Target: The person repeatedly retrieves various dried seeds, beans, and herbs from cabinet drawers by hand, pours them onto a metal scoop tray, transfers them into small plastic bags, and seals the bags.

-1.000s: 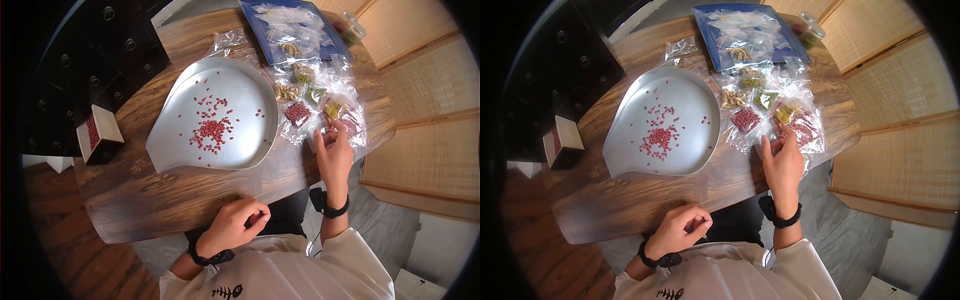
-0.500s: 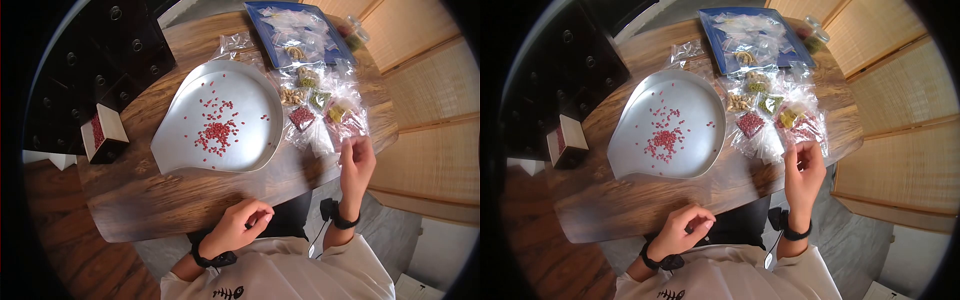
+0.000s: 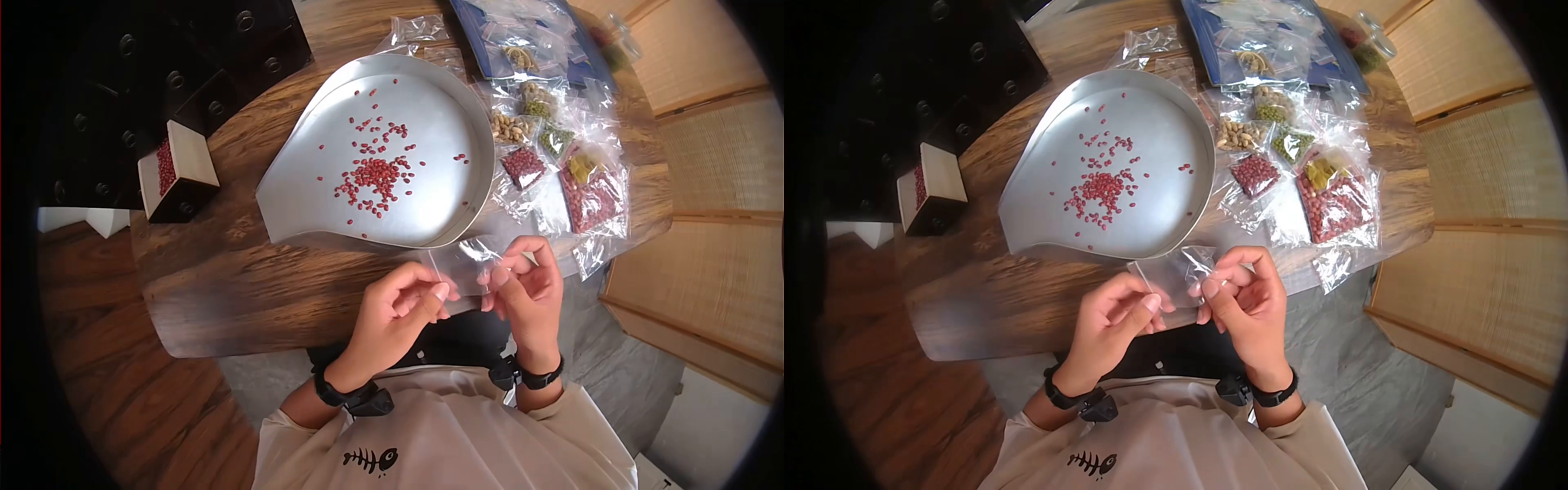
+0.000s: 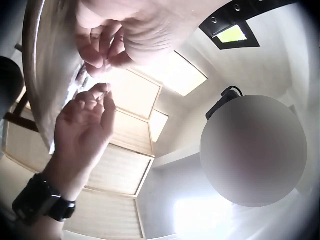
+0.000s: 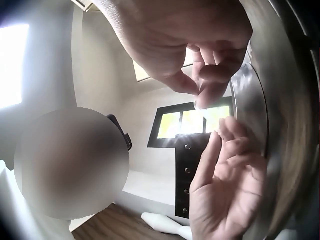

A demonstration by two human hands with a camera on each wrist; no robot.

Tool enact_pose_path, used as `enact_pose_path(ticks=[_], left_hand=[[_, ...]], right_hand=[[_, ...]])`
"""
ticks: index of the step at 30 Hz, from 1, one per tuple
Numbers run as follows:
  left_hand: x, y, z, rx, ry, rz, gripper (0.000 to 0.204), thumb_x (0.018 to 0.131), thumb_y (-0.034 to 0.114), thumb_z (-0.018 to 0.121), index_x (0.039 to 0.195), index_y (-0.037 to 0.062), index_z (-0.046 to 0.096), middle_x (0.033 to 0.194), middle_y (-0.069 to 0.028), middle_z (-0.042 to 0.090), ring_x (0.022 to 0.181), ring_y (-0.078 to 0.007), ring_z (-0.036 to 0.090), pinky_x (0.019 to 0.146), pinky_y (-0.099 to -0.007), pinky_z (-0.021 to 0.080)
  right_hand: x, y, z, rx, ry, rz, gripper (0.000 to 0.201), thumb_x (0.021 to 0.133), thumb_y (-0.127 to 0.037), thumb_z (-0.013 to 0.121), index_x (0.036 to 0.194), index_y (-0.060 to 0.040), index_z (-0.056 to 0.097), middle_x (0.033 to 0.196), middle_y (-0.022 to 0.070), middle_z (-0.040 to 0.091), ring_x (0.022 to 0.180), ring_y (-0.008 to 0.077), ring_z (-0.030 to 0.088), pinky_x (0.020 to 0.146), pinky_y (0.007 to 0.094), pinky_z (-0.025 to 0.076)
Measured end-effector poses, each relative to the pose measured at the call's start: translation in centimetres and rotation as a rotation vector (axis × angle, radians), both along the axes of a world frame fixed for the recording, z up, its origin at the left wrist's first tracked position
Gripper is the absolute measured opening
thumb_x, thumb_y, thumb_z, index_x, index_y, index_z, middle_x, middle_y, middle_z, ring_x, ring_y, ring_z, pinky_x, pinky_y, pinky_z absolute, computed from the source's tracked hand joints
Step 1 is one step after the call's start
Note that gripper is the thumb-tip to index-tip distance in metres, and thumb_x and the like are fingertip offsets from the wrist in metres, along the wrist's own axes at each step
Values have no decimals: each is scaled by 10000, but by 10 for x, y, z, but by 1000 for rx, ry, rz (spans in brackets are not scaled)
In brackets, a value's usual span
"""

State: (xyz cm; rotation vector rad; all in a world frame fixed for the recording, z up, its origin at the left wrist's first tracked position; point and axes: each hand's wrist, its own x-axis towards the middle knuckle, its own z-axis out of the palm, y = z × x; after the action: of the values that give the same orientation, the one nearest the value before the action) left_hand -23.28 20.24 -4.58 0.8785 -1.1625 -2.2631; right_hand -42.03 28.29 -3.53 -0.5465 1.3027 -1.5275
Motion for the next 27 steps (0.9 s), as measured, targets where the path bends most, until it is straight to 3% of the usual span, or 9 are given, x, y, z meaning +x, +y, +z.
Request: enact_pose_path(ticks=[4, 6, 9, 13, 15, 16, 20, 24, 27], left_hand=[[2, 5, -8, -112, -61, 145, 107, 1005, 82, 652, 1043, -14, 624, 985, -58, 687, 820, -76, 620, 734, -248, 526], [6, 6, -14, -369, -162, 123, 48, 973, 44, 678, 961, 28, 634, 894, -38, 665, 759, -65, 601, 643, -222, 486], [2, 5, 1, -572, -282, 102, 102, 929, 36, 723, 887, 31, 630, 812, -13, 643, 702, -40, 551, 606, -211, 440], [-5, 6, 5, -688, -286, 81, 160, 892, 52, 767, 838, 36, 616, 759, 1, 620, 653, -28, 509, 571, -214, 418], [-7, 9, 3, -669, -272, 70, 185, 882, 63, 782, 837, 41, 604, 744, 9, 592, 638, -21, 498, 545, -214, 405], [-8, 11, 2, -642, -284, 81, 174, 861, 69, 786, 868, 44, 614, 748, -54, 592, 595, -136, 558, 545, -284, 457], [-4, 7, 6, -716, -277, 25, 150, 888, 89, 758, 898, 33, 620, 793, -58, 599, 628, -174, 578, 575, -292, 475], [2, 1, 12, -685, -266, -57, 116, 908, 68, 726, 926, 19, 622, 812, -67, 601, 660, -176, 592, 601, -294, 483], [4, 1, 9, -722, -228, -62, 57, 937, 27, 665, 950, -6, 620, 842, -50, 578, 646, -107, 476, 577, -261, 405]], right_hand=[[8, -4, -6, -21, 220, -54, 344, 935, 11, 690, 1207, -32, 484, 940, 80, 690, 699, 94, 619, 532, 189, 439], [11, -6, -5, -51, 642, -178, 370, 881, 7, 732, 1192, -26, 532, 952, 63, 662, 716, 83, 579, 565, 197, 433], [9, 0, -1, -126, 893, -118, 303, 837, -4, 755, 1096, -30, 601, 956, 60, 655, 670, 80, 549, 558, 209, 416], [16, -6, 16, -158, 843, 198, 313, 771, -85, 844, 1010, -31, 649, 924, 53, 686, 628, 114, 588, 546, 241, 457], [21, -10, 20, -158, 847, 197, 307, 769, -109, 858, 985, -30, 654, 906, 67, 696, 615, 136, 597, 545, 257, 486], [22, -10, 18, -151, 866, 218, 296, 769, -112, 859, 968, -30, 656, 895, 67, 701, 610, 137, 600, 541, 256, 487], [20, -8, 11, -173, 920, 235, 193, 817, -80, 816, 951, -29, 687, 872, 69, 718, 599, 148, 641, 536, 261, 509], [12, -6, 10, -176, 963, 265, 130, 859, -44, 770, 973, -36, 709, 865, 75, 722, 601, 162, 677, 540, 273, 526], [11, -7, 7, -194, 955, 268, 124, 865, -40, 762, 976, -35, 706, 868, 80, 720, 606, 169, 679, 545, 279, 528]])
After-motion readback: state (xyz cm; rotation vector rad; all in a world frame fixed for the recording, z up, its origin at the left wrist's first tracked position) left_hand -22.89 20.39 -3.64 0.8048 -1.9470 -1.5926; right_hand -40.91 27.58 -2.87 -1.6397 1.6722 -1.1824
